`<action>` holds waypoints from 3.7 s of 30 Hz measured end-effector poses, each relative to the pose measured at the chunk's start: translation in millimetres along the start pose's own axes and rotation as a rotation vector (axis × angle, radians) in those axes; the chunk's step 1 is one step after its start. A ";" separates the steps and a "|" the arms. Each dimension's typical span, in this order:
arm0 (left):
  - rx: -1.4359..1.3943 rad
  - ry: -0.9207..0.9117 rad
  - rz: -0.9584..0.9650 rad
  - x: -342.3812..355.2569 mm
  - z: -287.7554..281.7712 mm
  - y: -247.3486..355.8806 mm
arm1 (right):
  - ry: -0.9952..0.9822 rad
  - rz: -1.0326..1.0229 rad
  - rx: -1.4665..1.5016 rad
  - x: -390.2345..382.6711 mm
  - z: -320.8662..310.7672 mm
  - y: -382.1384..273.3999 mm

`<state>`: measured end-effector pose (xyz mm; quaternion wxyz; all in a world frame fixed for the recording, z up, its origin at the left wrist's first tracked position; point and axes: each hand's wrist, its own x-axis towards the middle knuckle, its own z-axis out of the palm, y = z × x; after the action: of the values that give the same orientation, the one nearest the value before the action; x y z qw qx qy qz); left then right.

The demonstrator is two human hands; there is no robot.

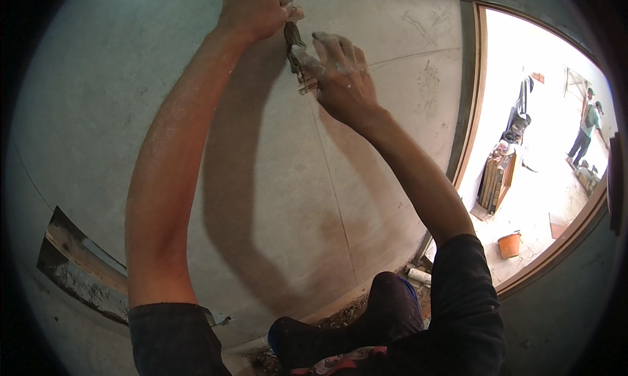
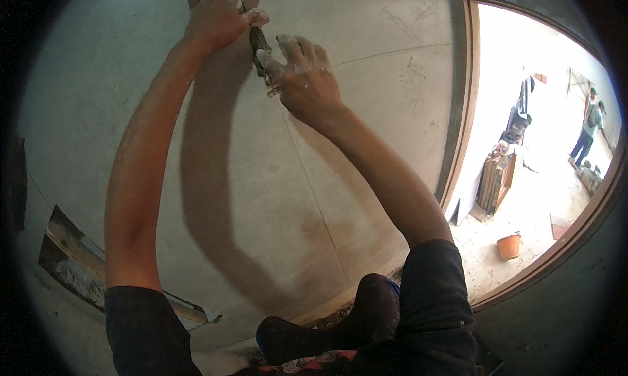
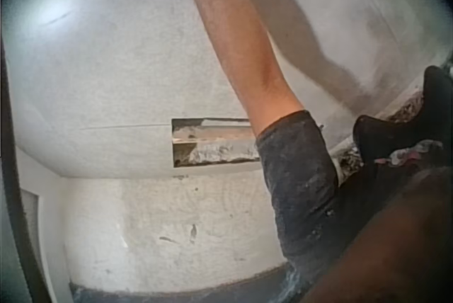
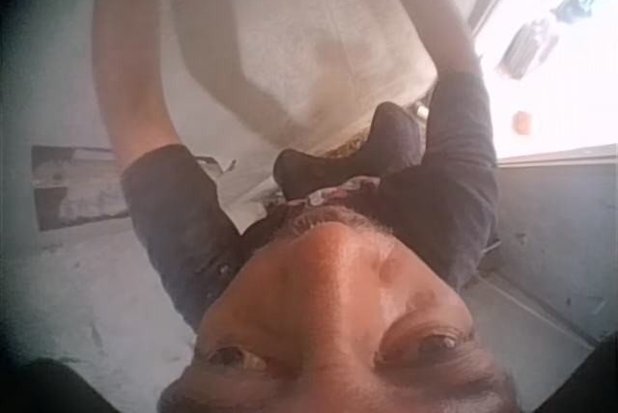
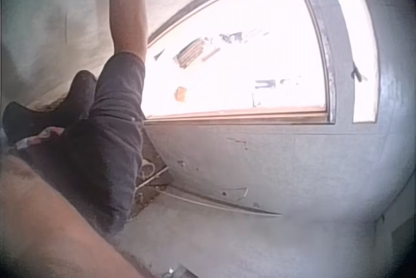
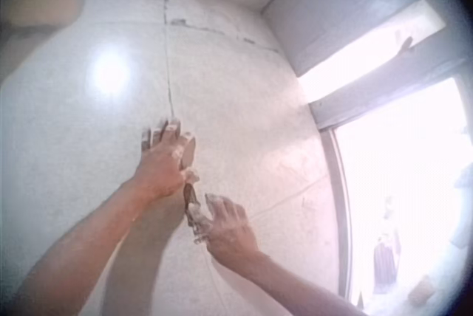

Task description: The person taps tiles against a wall with a mallet to set them and then applies mortar from a bucket to the back of a tile using a brush. The person takes a tile from another person and places it on a bucket before applying the mortar.

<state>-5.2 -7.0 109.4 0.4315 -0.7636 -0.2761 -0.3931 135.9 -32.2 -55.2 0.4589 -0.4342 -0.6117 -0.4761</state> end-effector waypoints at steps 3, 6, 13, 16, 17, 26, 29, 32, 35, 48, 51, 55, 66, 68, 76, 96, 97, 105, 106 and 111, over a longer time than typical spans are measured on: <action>-0.011 -0.050 -0.018 1.4 -1.1 5.1 | -0.003 -0.019 -0.012 -20.4 11.6 -0.6; 0.007 0.004 0.011 -0.4 1.9 2.0 | -0.011 -0.048 -0.016 -40.7 11.8 -6.2; -0.003 0.017 0.009 0.6 6.5 -2.1 | -0.096 -0.067 -0.020 -57.8 -3.0 -2.0; -0.010 -0.006 -0.012 1.2 3.8 0.1 | -0.075 0.025 0.057 -54.7 -7.6 -1.4; -0.012 -0.004 -0.010 1.5 3.0 0.8 | -0.063 0.061 0.078 -52.5 -7.8 -2.2; 0.019 -0.027 -0.002 3.3 1.8 4.8 | -0.040 0.007 -0.227 -45.0 21.6 -11.3; 0.047 -0.027 -0.015 0.2 2.7 1.5 | -0.122 -0.024 -0.299 -48.9 13.6 -22.4; 0.022 -0.017 -0.008 0.8 7.8 0.0 | -0.194 -0.069 -0.304 -54.6 -0.3 -18.1; 0.016 -0.011 0.000 1.7 4.3 -4.8 | -0.085 -0.015 -0.192 -46.7 -5.6 -11.0; 0.008 0.076 0.063 -0.9 12.3 -9.1 | -0.077 -0.027 -0.106 -52.3 4.4 -8.4; -0.017 0.030 0.043 -0.1 9.0 -8.8 | -0.028 -0.008 0.021 -43.9 -3.0 -7.6; -0.024 0.058 0.048 0.5 9.1 -5.5 | -0.020 0.019 0.019 -24.8 -1.8 -18.8; 0.027 -0.086 0.022 -4.1 -7.1 -3.1 | -0.206 0.178 0.188 -81.7 -26.4 -12.4; -0.019 -0.133 0.033 -0.9 -16.7 2.4 | -0.266 0.413 0.343 -131.7 -38.4 -7.1; 0.024 -0.129 0.100 5.3 -7.1 8.3 | -1.031 1.318 0.229 -631.6 -105.5 -16.3; 0.128 -0.189 0.066 -1.9 -2.1 15.6 | -1.650 1.280 -0.061 -718.6 -288.5 -145.0; 0.118 -0.221 0.054 0.4 -7.2 19.2 | -1.658 1.299 -0.081 -709.7 -290.7 -148.7; 0.081 -0.310 -0.007 5.1 -10.4 18.7 | -1.693 1.253 -0.072 -701.4 -295.7 -149.7; 0.063 -0.300 -0.002 3.9 -14.5 18.0 | -1.701 1.286 -0.046 -706.7 -294.0 -147.5; 0.059 -0.285 0.013 5.2 -10.5 17.5 | -1.748 1.158 0.047 -697.1 -302.5 -142.0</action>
<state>7.1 -24.1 109.4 0.4127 -0.8004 -0.3412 -0.2695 183.9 -418.8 -723.0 0.0231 -0.8443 -0.4381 0.3077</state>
